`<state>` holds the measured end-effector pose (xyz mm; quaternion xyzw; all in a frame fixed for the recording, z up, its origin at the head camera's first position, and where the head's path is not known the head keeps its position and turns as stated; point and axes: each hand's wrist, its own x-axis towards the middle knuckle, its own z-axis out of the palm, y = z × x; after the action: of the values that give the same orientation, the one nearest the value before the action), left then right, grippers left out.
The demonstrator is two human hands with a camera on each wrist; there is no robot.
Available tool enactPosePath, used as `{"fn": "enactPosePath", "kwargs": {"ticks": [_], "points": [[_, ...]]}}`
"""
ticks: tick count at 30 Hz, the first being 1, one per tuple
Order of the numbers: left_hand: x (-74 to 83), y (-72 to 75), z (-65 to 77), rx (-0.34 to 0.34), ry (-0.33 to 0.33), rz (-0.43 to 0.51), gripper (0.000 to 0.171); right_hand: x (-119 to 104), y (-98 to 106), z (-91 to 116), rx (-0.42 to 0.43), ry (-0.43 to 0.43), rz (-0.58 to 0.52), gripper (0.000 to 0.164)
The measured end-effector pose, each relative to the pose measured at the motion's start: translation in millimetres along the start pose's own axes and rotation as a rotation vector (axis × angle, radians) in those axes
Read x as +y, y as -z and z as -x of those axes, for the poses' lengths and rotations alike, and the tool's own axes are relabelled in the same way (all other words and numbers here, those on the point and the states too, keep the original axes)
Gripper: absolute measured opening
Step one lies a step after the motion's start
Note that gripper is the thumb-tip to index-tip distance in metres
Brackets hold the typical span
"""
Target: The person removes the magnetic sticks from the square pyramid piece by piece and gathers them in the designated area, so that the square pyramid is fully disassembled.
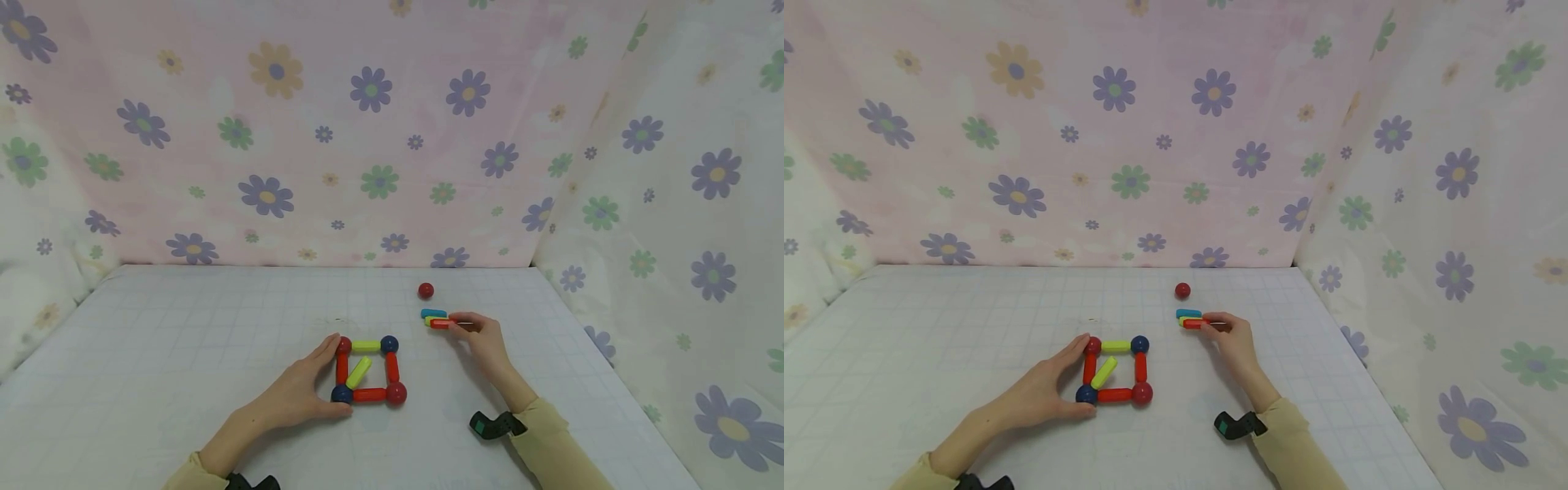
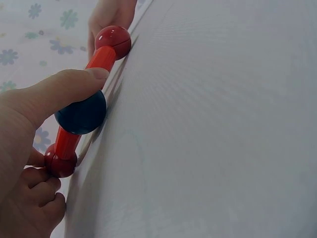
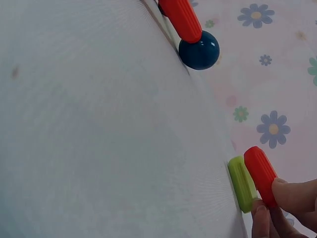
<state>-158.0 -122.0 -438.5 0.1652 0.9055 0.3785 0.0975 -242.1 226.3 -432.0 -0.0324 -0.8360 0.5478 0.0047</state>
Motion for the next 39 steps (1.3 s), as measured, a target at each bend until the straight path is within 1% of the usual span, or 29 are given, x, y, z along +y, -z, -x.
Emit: {"fn": "enactPosePath", "kwargs": {"ticks": [6, 12, 16, 23, 32, 39], "points": [[-0.1, -0.2, -0.4, -0.001, 0.005, -0.002, 0.114, 5, -1, -1, -0.007, 0.030, 0.078, 0.029], [0.2, -0.1, -0.6, -0.001, 0.009, -0.009, 0.114, 11, -3, -1, -0.028, 0.057, 0.118, 0.029], [0.7, 0.2, -0.5, -0.002, 0.011, -0.010, 0.114, 13, -4, -3, -0.017, 0.079, 0.132, 0.028], [0.2, 0.6, -0.2, -0.001, 0.006, 0.001, 0.114, 15, -4, -3, 0.036, 0.110, 0.172, 0.026], [1.0, 1.0, -0.3, -0.002, 0.008, -0.017, 0.114, 14, -4, -2, 0.038, 0.106, 0.174, 0.026], [1.0, 1.0, -0.2, -0.002, 0.005, -0.011, 0.114, 12, -5, -1, 0.036, 0.076, 0.184, 0.028]]}}
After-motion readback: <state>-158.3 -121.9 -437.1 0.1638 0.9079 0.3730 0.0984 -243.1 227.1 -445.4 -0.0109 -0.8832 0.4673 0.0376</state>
